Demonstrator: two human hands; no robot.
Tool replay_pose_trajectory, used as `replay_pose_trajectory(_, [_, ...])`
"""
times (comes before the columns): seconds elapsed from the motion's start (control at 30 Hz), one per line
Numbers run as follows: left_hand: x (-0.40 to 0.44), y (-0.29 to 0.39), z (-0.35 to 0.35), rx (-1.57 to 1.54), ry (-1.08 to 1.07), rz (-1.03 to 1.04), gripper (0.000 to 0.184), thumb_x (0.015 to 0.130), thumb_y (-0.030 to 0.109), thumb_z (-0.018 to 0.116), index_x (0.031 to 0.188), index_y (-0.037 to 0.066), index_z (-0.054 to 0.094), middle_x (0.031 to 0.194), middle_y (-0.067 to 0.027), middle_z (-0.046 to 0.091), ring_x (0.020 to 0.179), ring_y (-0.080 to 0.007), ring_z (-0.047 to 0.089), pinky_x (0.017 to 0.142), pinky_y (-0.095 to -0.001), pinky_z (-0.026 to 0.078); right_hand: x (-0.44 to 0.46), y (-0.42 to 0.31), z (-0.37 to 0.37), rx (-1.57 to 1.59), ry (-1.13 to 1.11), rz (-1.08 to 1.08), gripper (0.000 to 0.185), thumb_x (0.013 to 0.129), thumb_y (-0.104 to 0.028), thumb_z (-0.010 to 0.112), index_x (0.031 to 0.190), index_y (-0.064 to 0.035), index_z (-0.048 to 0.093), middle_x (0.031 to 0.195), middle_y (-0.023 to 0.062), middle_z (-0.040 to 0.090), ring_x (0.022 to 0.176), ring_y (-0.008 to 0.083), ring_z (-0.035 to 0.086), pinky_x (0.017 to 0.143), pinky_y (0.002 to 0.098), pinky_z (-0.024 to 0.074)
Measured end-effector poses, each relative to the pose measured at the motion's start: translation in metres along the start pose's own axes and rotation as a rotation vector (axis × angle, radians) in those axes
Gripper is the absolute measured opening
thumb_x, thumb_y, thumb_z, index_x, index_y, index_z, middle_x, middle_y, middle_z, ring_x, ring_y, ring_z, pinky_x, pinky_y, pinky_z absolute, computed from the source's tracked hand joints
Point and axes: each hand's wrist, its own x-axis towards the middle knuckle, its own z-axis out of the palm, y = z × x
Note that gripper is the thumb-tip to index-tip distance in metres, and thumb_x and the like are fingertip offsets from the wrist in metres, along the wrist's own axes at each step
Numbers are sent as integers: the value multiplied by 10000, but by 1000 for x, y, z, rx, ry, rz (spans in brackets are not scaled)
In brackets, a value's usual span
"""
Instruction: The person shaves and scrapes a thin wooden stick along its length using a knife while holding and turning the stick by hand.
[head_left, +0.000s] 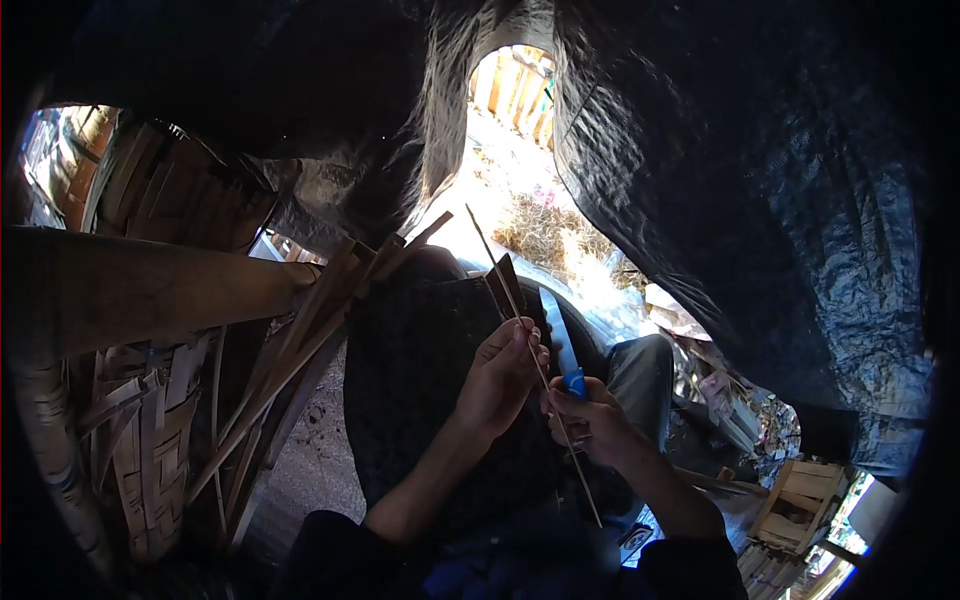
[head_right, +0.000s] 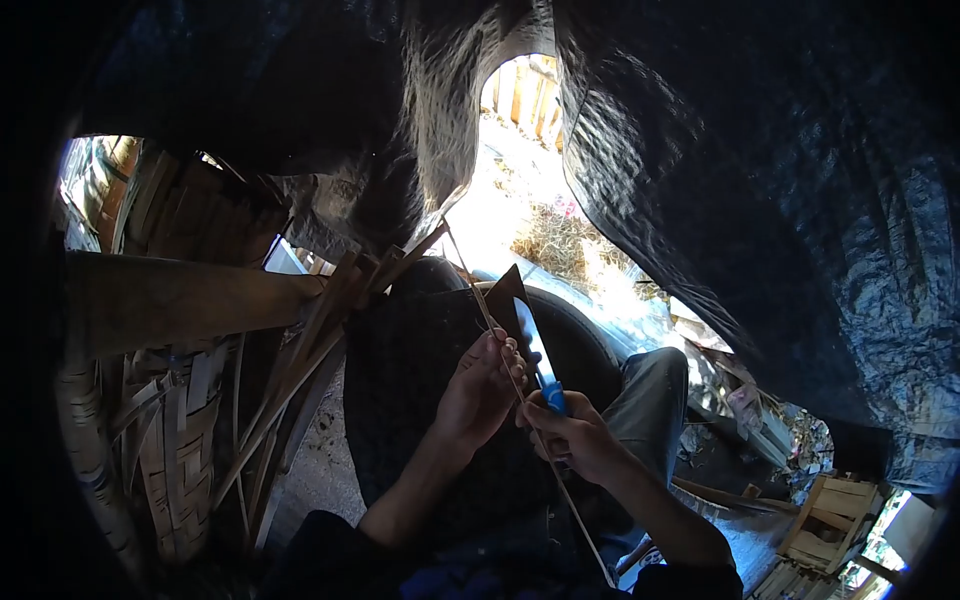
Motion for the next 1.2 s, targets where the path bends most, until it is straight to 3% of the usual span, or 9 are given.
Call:
replay_pose_trajectory(0.17, [0,2,-12,63,19,-21,143,939,206,502,986,81,554,867,-3,574,806,-122,588,741,-256,486,12,-23,-26,-779,149,-465,260,945,-231,487,813,-22,568,506,15,452,394,106,398,404,266,304])
replay_pose_trajectory(0.27, [-4,-2,-13,119,26,-85,144,931,215,519,966,80,555,866,1,571,802,-120,584,741,-247,482,21,-57,-32,-1547,154,-788,191,846,-201,642,886,-36,555,570,99,545,486,236,529,474,352,409])
replay_pose_trajectory(0.33, [-7,-1,-12,142,-11,-107,138,921,203,539,977,78,555,873,-1,571,806,-116,580,751,-242,479,32,-66,-35,-1712,51,-1329,251,787,-193,711,905,-48,543,595,78,547,485,243,529,452,365,405])
replay_pose_trajectory(0.9, [-40,-5,-45,270,75,-96,165,886,206,594,939,50,601,805,-2,597,723,-95,605,698,-237,502,97,-63,-52,-1890,58,-1240,201,811,-192,684,818,-28,567,570,95,518,505,267,529,475,375,416])
replay_pose_trajectory(1.0, [-41,-11,-45,269,64,-78,171,883,210,596,931,46,608,794,-3,599,714,-98,612,691,-238,508,114,-66,-54,-1848,40,-1537,207,812,-206,683,796,-33,570,569,98,519,503,262,525,476,368,417])
replay_pose_trajectory(1.07, [-46,-15,-46,309,49,-82,174,880,210,600,929,44,611,791,-5,600,708,-100,616,684,-239,512,132,-80,-61,-2051,323,-976,220,806,-218,691,763,-36,575,543,81,497,479,240,501,465,355,417])
replay_pose_trajectory(1.1, [-48,-19,-45,351,97,-78,182,876,209,608,935,37,614,795,-12,603,707,-105,620,671,-242,518,132,-89,-63,-2082,460,-1087,446,935,-400,445,719,-31,571,521,143,553,535,325,598,519,418,482])
replay_pose_trajectory(1.13, [-50,-17,-49,384,149,-75,191,872,208,616,941,30,616,799,-20,606,706,-110,623,659,-246,524,136,-91,-64,-2025,502,-1199,439,945,-378,430,737,-17,567,525,169,556,551,358,600,502,444,469])
replay_pose_trajectory(1.2, [-47,-18,-43,446,195,-43,203,870,204,624,955,21,617,805,-29,609,703,-113,625,654,-251,529,116,-95,-54,-1850,494,-819,377,934,-335,474,768,-7,558,511,182,539,546,366,595,469,443,459])
